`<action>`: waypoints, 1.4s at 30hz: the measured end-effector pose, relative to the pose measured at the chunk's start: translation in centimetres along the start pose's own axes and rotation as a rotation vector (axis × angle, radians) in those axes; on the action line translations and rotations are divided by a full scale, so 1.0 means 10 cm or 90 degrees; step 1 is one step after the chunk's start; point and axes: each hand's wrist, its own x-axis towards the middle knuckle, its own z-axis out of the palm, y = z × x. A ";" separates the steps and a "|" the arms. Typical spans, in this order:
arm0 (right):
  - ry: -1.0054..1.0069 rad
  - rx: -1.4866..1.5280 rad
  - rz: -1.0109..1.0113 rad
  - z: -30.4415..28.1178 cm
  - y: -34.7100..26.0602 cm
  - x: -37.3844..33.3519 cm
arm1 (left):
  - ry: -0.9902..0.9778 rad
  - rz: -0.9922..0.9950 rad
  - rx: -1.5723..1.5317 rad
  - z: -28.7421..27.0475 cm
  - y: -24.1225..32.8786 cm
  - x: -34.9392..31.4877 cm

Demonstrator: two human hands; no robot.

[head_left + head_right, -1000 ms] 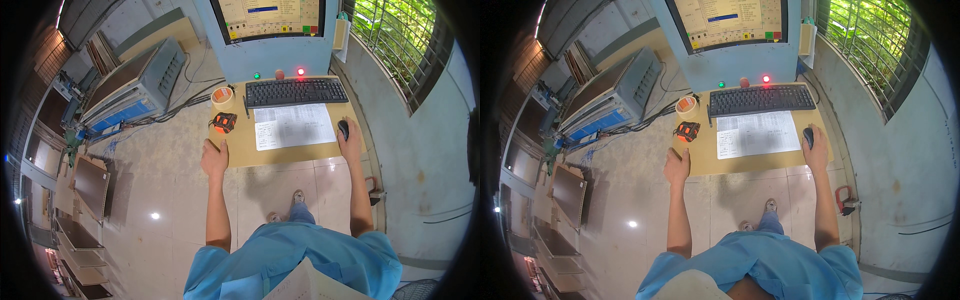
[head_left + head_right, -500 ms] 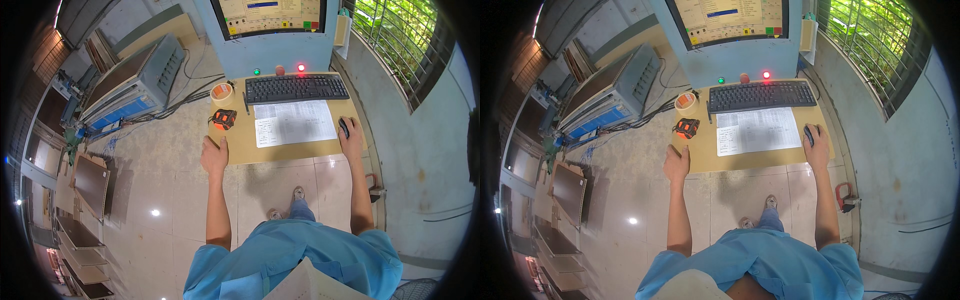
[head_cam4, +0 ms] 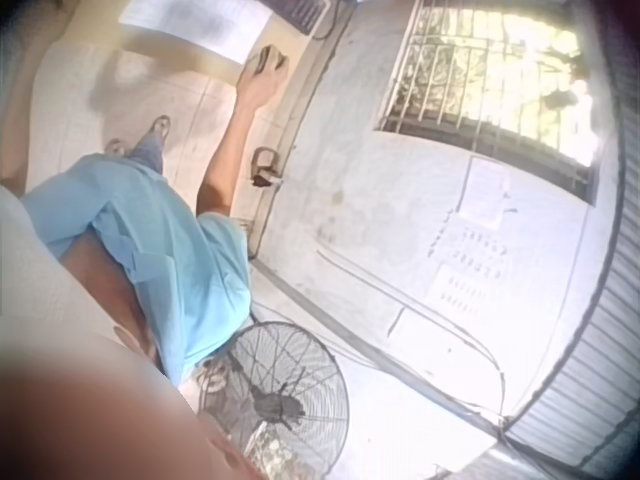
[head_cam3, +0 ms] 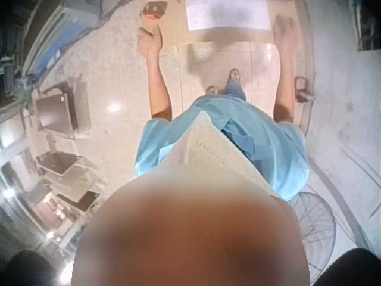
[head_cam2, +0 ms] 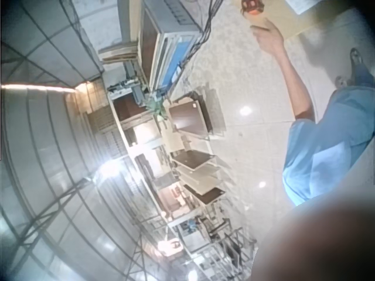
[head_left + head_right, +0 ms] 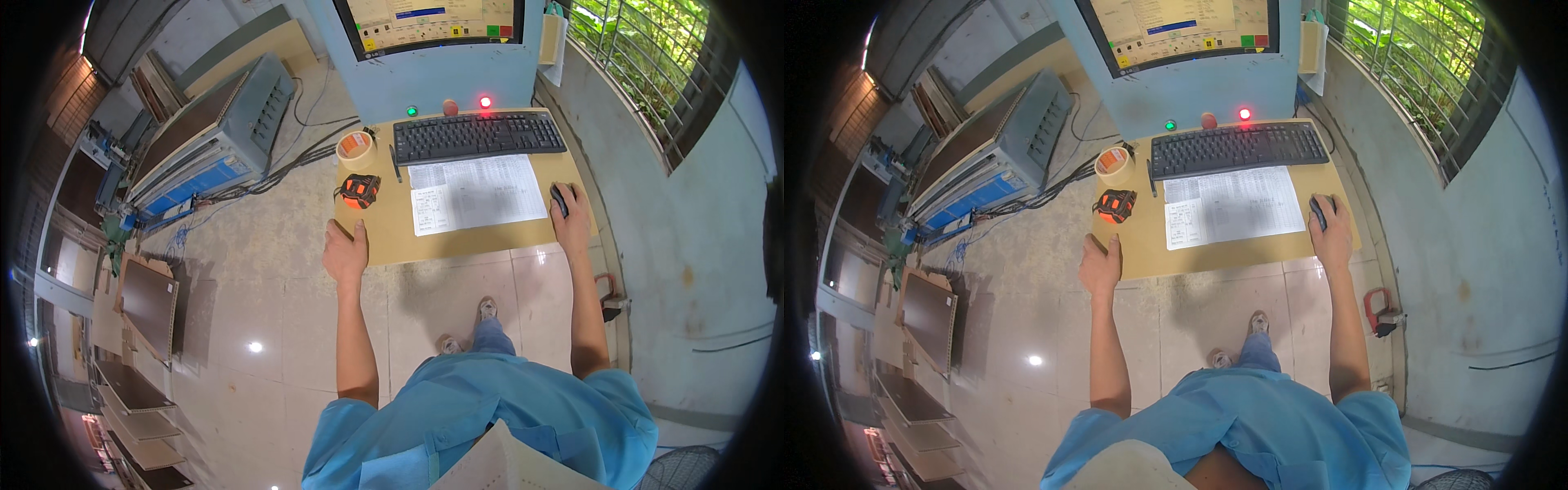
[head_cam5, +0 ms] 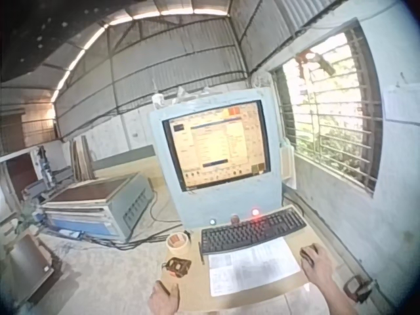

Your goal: The person measures a wooden panel with a tape measure, then operates a CNC machine control panel using a mouse and keyboard. The person handles a tape measure, mouse, and keyboard while standing at the control station.

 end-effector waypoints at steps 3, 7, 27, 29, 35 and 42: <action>0.002 -0.004 0.002 0.00 0.00 0.00 | -0.005 -0.006 -0.011 -0.01 0.01 0.01; 0.002 -0.004 0.007 0.01 0.01 0.00 | -0.021 -0.020 -0.002 -0.03 0.01 0.01; -0.034 0.023 -0.035 -0.04 -0.01 0.02 | 0.008 0.003 0.008 -0.01 0.01 0.00; -0.030 0.035 -0.030 -0.04 0.00 0.02 | 0.000 0.000 0.008 0.00 0.00 0.00; -0.033 0.021 -0.047 -0.01 0.06 0.03 | -0.008 0.019 0.012 0.03 -0.06 0.02; -0.031 0.028 -0.042 0.00 0.03 0.01 | 0.005 0.013 -0.015 0.02 -0.04 0.01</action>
